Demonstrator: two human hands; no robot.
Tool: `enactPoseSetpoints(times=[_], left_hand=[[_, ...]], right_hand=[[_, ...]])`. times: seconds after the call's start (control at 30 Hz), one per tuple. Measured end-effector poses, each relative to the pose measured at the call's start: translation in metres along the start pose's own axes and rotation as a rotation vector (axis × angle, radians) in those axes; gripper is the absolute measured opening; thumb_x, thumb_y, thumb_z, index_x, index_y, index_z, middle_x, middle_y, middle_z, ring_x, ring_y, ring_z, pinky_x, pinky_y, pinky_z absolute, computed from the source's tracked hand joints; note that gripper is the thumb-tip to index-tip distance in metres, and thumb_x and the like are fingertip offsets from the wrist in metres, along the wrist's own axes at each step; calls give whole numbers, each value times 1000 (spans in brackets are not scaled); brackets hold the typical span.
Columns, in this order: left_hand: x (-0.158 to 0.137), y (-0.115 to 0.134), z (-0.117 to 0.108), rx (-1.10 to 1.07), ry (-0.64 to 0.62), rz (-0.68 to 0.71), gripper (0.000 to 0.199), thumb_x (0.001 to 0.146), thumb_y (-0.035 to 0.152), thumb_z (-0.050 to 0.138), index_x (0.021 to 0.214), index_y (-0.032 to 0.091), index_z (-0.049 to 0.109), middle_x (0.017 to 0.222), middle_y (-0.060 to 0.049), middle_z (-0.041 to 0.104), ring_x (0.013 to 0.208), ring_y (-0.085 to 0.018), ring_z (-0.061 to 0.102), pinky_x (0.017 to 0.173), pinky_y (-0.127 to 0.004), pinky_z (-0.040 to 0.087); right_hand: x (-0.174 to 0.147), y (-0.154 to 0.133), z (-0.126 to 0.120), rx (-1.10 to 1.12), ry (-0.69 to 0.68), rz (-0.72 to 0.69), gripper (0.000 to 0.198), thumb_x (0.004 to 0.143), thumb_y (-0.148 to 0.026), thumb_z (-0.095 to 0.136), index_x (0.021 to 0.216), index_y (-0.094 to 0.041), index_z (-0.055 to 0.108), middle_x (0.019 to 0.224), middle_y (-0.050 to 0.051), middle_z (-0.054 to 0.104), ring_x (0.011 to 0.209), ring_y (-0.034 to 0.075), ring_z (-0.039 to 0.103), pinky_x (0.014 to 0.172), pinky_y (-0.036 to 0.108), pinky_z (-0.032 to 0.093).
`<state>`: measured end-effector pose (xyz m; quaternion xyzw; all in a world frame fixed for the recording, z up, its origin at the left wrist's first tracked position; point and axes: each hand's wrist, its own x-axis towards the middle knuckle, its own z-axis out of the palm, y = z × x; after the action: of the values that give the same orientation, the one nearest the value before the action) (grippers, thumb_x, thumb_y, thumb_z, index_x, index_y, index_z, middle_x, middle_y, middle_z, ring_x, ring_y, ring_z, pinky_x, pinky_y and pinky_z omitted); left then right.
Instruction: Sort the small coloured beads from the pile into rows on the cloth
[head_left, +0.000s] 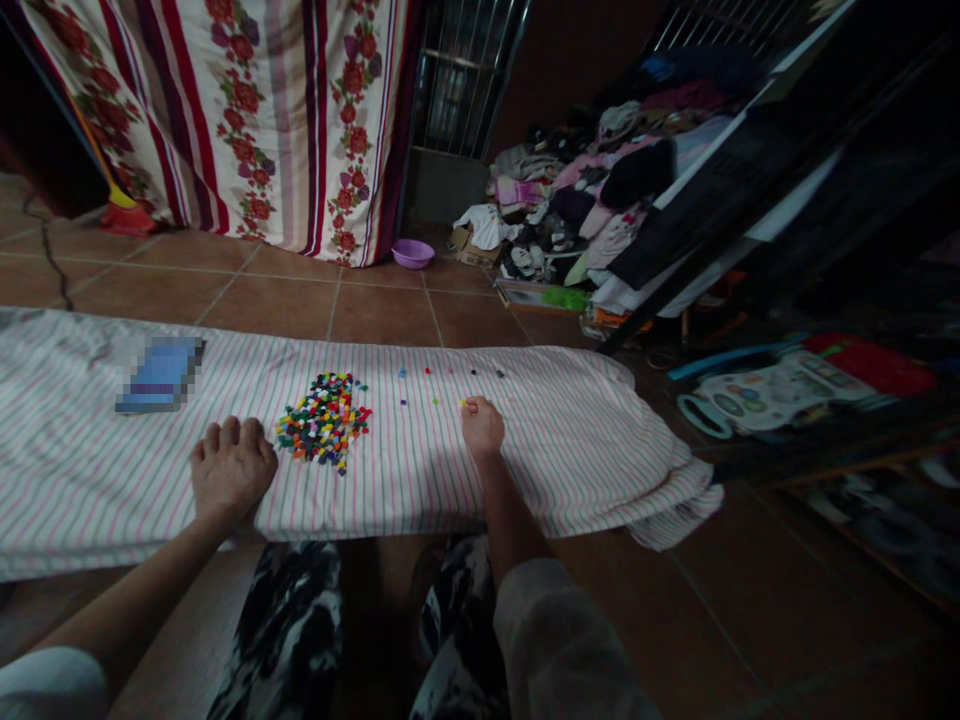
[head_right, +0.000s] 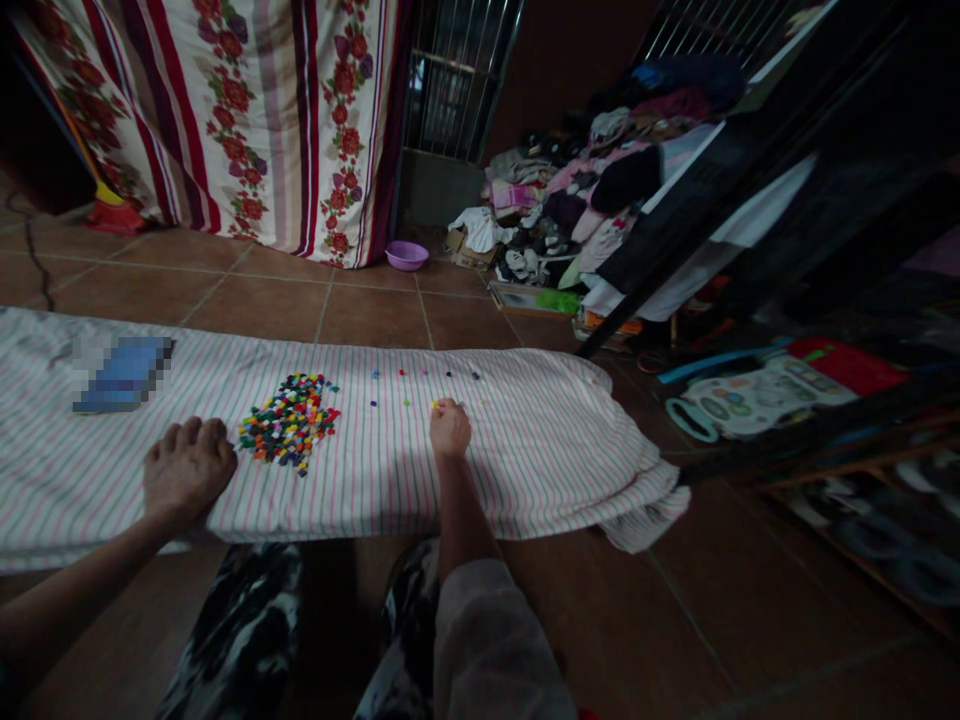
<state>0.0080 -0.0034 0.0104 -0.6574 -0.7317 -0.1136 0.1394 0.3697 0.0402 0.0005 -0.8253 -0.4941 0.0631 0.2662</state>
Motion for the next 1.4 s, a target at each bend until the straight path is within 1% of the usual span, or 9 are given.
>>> enactPoseSetpoints(times=[0.33,0.53,0.6,0.67,0.77,0.9,1.03,1.13,1.4], left_hand=[[1,1,-1,-11,2,-5,30,90,28,35,102,14,59,107,-14,59,108,-31,50,85,-42,37],[1,-1,4,-28,-1,-19,32,91,28,33,104,15,59,111,-16,59,112,-32,48,87,-43,36],[1,-1,6,-18,-7,-26,33,90,29,33,106,15,59,115,-15,58,114,-32,46,89,-43,35],[1,-2,7,-8,-12,-32,35,91,29,31,107,16,59,118,-15,57,117,-32,45,91,-42,35],[1,-3,8,-8,-13,-23,37,92,31,29,107,16,59,117,-15,57,116,-32,45,91,-42,34],[1,-4,9,-19,0,-16,38,92,31,28,107,15,59,115,-15,57,115,-32,45,91,-43,33],[2,-4,12,-23,-1,-17,37,92,31,29,108,15,58,118,-16,56,115,-32,45,92,-43,33],[1,-4,13,-7,5,-18,37,92,31,29,110,15,58,120,-15,55,118,-32,44,93,-43,33],[1,-3,9,-13,-11,-15,38,92,32,28,109,16,59,116,-15,57,116,-31,45,92,-42,33]], right_hand=[[-2,0,-3,3,0,-14,23,87,-16,53,103,-18,69,95,7,71,87,17,63,73,24,41],[-10,-9,-9,-34,80,-33,28,90,-18,47,109,-18,68,97,9,68,84,18,62,70,26,40],[-16,-18,-8,-8,111,-76,28,89,-18,47,109,-18,68,98,9,68,82,18,62,71,26,41],[-23,-30,-3,58,108,-172,26,88,-18,47,105,-18,67,98,8,67,83,18,61,73,26,42],[-37,-51,7,204,22,-374,21,87,-17,48,97,-18,67,94,7,67,85,18,61,77,27,45],[-59,-76,20,380,-222,-622,14,86,-18,53,92,-20,66,88,4,64,78,15,60,75,26,47],[-73,-88,33,400,-443,-800,8,86,-19,58,90,-20,65,84,1,61,77,13,58,73,24,46],[-76,-91,42,360,-508,-844,14,86,-15,58,96,-20,65,87,0,60,77,12,57,72,23,45],[-80,-98,45,148,-503,-847,20,87,-19,62,106,-23,65,95,1,61,85,14,59,74,23,44]])
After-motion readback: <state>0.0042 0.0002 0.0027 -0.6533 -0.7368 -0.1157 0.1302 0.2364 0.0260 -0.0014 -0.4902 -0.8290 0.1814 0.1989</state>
